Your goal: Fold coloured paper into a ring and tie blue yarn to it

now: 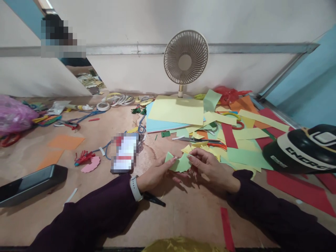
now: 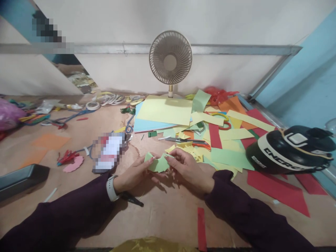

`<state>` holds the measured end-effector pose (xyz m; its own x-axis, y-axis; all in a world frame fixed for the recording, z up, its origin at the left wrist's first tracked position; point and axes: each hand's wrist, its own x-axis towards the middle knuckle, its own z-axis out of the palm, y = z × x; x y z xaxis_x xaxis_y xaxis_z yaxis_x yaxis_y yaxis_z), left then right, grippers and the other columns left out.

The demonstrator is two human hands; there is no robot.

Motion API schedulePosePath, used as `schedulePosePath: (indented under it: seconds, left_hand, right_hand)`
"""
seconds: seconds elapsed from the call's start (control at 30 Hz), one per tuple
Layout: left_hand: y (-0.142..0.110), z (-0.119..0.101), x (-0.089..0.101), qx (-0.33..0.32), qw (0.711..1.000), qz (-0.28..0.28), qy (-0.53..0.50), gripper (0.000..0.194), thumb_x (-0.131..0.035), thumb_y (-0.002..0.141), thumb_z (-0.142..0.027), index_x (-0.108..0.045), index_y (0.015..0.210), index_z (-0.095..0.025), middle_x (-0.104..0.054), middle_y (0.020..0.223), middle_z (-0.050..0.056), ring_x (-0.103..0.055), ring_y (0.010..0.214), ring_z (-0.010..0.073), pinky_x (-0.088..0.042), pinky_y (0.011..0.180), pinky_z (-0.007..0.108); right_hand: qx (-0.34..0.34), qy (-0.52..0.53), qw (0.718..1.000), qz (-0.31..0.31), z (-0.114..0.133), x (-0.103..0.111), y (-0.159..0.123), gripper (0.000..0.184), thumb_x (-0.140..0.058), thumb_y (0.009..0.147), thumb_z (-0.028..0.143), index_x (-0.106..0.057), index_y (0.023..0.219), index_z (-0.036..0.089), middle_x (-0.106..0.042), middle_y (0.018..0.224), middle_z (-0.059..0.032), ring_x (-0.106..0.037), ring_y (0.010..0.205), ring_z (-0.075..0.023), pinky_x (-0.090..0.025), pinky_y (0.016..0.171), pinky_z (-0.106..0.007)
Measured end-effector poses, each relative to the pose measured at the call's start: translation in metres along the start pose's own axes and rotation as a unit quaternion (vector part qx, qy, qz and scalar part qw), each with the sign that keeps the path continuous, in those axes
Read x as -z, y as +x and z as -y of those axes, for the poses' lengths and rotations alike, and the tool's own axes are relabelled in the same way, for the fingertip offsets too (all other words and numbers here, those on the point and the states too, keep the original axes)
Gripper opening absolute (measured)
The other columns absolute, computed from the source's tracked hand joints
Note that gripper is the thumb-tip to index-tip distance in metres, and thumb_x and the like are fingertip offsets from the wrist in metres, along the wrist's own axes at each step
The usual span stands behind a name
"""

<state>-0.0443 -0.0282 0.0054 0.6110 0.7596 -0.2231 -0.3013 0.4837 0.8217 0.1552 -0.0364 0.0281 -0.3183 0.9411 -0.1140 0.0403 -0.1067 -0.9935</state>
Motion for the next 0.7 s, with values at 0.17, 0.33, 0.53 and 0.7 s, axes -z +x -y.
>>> schedulePosePath:
  seconds: [0.17,0.33,0.53,0.7]
  left_hand:
    - [0.001,0.003,0.001,0.020,0.999,0.034,-0.016,0.036,-0.058,0.089,-0.049,-0.058,0.102,-0.015,-0.071,0.097,0.014,-0.072,0.084,0.0263,-0.059,0.062,0.034]
    - [0.000,0.003,0.000,0.047,0.998,0.037,-0.014,0.043,-0.052,0.090,-0.053,-0.059,0.105,-0.013,-0.073,0.091,0.016,-0.073,0.073,0.0258,-0.057,0.057,0.031]
    - [0.001,-0.002,0.001,0.011,1.000,-0.008,0.014,0.031,-0.063,0.088,-0.042,-0.062,0.101,-0.014,-0.073,0.089,0.011,-0.073,0.075,0.0217,-0.057,0.057,0.025]
    - [0.000,-0.003,0.002,-0.004,1.000,-0.005,0.022,0.026,-0.066,0.086,-0.035,-0.062,0.103,-0.015,-0.071,0.097,0.009,-0.072,0.083,0.0216,-0.059,0.058,0.024]
  right_hand:
    - [-0.012,0.022,0.999,-0.032,-0.006,-0.002,0.002,0.035,-0.064,0.082,0.051,-0.052,0.075,0.019,-0.053,0.052,0.0068,-0.047,0.039,-0.0068,-0.038,0.037,-0.018]
    - [-0.020,0.022,0.999,-0.035,-0.005,-0.003,0.001,0.036,-0.065,0.082,0.052,-0.051,0.075,0.020,-0.052,0.049,0.0079,-0.042,0.036,-0.0054,-0.033,0.034,-0.016]
    - [-0.017,0.027,0.998,-0.062,0.005,0.008,0.006,0.036,-0.068,0.079,0.050,-0.053,0.073,0.019,-0.047,0.045,0.0086,-0.039,0.034,-0.0047,-0.028,0.033,-0.016]
    - [-0.014,0.029,0.997,-0.065,0.003,0.012,0.007,0.034,-0.068,0.079,0.050,-0.055,0.076,0.019,-0.048,0.046,0.0090,-0.041,0.034,-0.0051,-0.030,0.033,-0.017]
